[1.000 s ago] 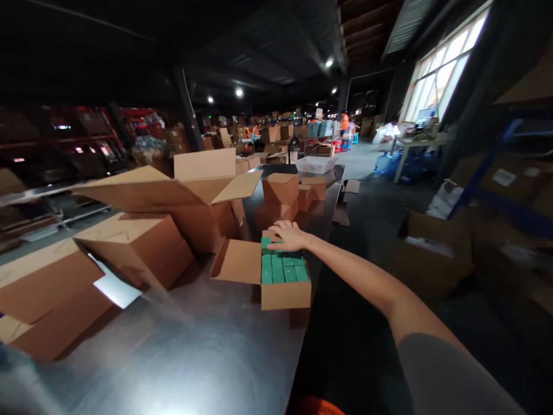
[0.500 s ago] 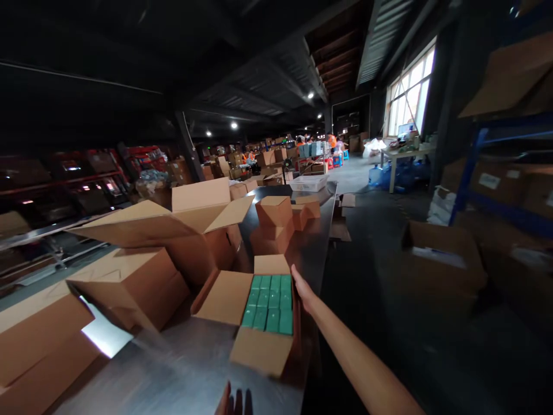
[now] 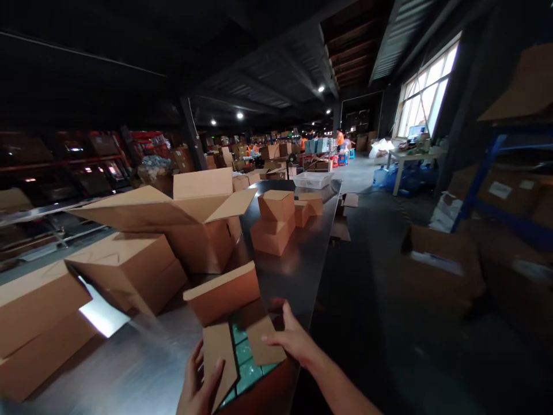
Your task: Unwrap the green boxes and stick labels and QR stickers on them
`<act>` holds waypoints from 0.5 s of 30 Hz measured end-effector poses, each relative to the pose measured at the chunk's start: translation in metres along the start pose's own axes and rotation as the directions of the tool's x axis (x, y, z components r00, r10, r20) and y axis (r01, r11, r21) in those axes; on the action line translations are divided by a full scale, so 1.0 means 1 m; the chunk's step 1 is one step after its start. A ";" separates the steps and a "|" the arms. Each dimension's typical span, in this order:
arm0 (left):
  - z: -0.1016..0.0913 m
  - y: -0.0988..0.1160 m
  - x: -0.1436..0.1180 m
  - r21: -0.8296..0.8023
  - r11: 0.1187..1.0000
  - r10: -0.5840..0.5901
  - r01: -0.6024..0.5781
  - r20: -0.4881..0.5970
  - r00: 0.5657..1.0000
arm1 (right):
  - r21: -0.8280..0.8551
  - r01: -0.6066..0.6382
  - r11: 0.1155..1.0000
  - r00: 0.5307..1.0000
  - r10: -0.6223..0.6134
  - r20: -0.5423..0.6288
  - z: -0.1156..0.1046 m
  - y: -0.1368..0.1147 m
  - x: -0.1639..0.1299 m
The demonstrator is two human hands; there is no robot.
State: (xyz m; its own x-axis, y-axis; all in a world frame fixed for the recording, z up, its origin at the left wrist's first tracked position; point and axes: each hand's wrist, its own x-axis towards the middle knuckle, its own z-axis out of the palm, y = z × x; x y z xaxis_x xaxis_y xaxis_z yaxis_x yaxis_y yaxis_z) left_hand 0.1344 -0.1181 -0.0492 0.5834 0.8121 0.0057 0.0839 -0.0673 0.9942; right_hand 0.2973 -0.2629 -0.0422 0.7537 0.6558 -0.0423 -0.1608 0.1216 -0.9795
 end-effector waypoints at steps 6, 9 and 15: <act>-0.020 0.004 -0.004 0.540 0.746 0.486 -0.390 -0.040 0.873 | -0.242 0.395 0.886 0.895 -0.311 0.319 -0.015 -0.034 0.025; -0.022 0.002 -0.032 0.692 0.304 0.815 -0.654 0.166 0.555 | -0.237 0.595 0.768 0.776 -0.473 0.417 -0.019 -0.040 0.023; -0.008 0.011 -0.084 0.747 0.055 0.824 -0.662 0.341 0.453 | -0.155 0.696 0.701 0.651 -0.525 0.548 -0.027 -0.045 -0.001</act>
State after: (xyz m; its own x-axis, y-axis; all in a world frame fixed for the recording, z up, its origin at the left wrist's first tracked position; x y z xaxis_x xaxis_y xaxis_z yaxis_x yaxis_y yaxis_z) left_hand 0.0797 -0.1827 -0.0374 0.6087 0.1147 0.7851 0.2218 -0.9746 -0.0295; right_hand 0.3211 -0.2897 -0.0031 0.2256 0.7713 0.5951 0.5111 0.4263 -0.7463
